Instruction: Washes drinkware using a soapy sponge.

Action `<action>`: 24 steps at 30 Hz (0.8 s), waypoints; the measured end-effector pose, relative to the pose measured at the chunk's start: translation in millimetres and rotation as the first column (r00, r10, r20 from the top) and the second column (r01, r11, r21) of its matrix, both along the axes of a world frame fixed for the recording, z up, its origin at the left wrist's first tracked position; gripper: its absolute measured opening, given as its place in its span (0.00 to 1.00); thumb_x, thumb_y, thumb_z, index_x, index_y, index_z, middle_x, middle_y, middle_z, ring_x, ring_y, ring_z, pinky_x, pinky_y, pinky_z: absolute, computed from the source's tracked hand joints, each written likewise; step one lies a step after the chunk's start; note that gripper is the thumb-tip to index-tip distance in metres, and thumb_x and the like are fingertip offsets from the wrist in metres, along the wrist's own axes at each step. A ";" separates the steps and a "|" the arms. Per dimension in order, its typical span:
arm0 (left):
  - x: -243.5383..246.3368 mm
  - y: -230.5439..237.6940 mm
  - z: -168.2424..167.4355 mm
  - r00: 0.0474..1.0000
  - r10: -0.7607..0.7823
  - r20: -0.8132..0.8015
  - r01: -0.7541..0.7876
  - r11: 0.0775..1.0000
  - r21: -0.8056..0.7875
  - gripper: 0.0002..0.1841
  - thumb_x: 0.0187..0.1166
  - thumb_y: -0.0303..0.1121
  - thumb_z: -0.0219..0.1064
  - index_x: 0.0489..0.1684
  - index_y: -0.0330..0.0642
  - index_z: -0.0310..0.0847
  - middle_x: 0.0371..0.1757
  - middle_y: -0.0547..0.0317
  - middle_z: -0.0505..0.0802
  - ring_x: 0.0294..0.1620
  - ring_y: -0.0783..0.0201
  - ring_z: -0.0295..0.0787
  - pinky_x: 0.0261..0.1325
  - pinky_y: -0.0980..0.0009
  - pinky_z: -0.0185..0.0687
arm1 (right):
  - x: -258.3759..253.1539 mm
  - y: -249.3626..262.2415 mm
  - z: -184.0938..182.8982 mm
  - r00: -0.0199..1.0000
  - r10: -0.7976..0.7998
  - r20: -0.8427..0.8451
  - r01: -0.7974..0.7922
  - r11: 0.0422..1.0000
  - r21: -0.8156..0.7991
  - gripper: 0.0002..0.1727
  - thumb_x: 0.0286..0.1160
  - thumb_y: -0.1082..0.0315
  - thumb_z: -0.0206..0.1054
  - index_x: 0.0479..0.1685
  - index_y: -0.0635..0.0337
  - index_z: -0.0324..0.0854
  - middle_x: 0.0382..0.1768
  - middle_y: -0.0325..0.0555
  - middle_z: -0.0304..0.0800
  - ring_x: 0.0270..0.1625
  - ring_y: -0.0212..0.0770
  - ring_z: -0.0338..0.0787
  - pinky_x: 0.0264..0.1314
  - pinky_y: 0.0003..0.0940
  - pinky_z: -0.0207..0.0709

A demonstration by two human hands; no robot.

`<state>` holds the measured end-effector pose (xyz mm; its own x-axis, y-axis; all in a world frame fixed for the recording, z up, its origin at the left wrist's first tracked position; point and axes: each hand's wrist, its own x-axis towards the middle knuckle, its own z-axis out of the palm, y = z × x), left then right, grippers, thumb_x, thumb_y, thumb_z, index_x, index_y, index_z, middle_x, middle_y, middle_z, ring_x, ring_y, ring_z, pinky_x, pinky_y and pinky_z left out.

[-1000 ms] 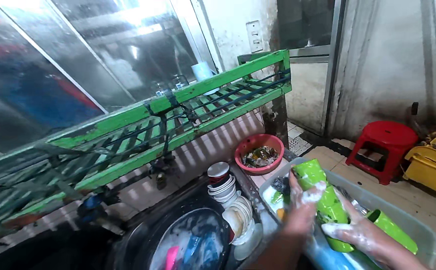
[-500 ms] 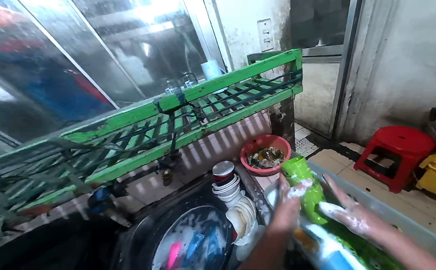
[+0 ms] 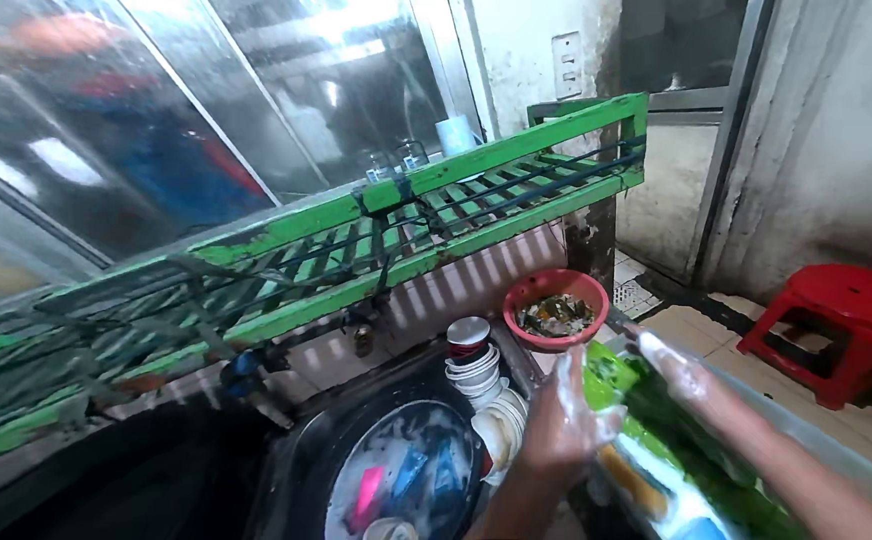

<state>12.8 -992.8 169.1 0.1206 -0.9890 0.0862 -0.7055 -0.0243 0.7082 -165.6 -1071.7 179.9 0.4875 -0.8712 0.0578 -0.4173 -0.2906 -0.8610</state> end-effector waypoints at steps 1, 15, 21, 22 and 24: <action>-3.5 3.8 4.2 0.990 -0.027 0.136 0.019 0.998 0.063 0.50 0.62 0.56 0.79 0.90 0.47 0.63 0.79 0.51 0.83 0.74 0.56 0.84 0.75 0.53 0.80 | 8.8 1.5 7.6 0.999 0.030 0.019 -0.031 0.998 0.052 0.31 0.93 0.54 0.39 0.87 0.59 0.65 0.82 0.56 0.73 0.83 0.49 0.73 0.86 0.49 0.65; 13.9 15.8 -25.7 0.756 0.030 -0.653 0.231 0.922 0.310 0.35 0.78 0.41 0.70 0.84 0.38 0.63 0.70 0.39 0.84 0.66 0.55 0.86 0.70 0.56 0.82 | -10.2 -48.2 -18.8 0.974 -0.228 -0.006 0.214 0.922 -0.323 0.17 0.88 0.66 0.58 0.61 0.73 0.81 0.73 0.70 0.76 0.79 0.69 0.72 0.81 0.69 0.62; 15.4 27.8 -25.7 0.705 0.145 -0.695 0.186 0.907 0.379 0.28 0.93 0.46 0.51 0.88 0.42 0.62 0.76 0.42 0.82 0.72 0.55 0.82 0.74 0.55 0.78 | -16.7 -56.2 -51.6 0.888 -0.334 -0.315 0.207 0.904 -0.375 0.19 0.80 0.62 0.71 0.60 0.69 0.85 0.77 0.69 0.73 0.80 0.74 0.69 0.80 0.72 0.62; 19.8 29.0 -31.2 0.637 0.199 -0.745 0.162 0.910 0.381 0.28 0.94 0.48 0.47 0.85 0.42 0.66 0.70 0.45 0.86 0.66 0.56 0.87 0.68 0.55 0.83 | -16.7 -47.6 -49.5 0.897 -0.319 -0.304 0.183 0.897 -0.403 0.19 0.82 0.62 0.69 0.62 0.69 0.84 0.79 0.69 0.72 0.82 0.74 0.68 0.81 0.71 0.61; 31.3 27.7 -40.1 0.476 0.268 -0.838 0.159 0.911 0.381 0.30 0.95 0.54 0.41 0.75 0.39 0.74 0.53 0.47 0.92 0.51 0.56 0.92 0.55 0.54 0.90 | -14.1 -24.4 -42.3 0.945 -0.254 -0.207 0.099 0.823 -0.559 0.17 0.83 0.63 0.65 0.61 0.66 0.86 0.75 0.66 0.78 0.79 0.70 0.75 0.80 0.68 0.68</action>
<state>44.1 -965.1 129.0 -0.0252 -0.8955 -0.4443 0.2731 -0.4337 0.8587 -179.6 -1096.1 137.6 0.3922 -0.8119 0.4323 -0.6920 -0.5701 -0.4429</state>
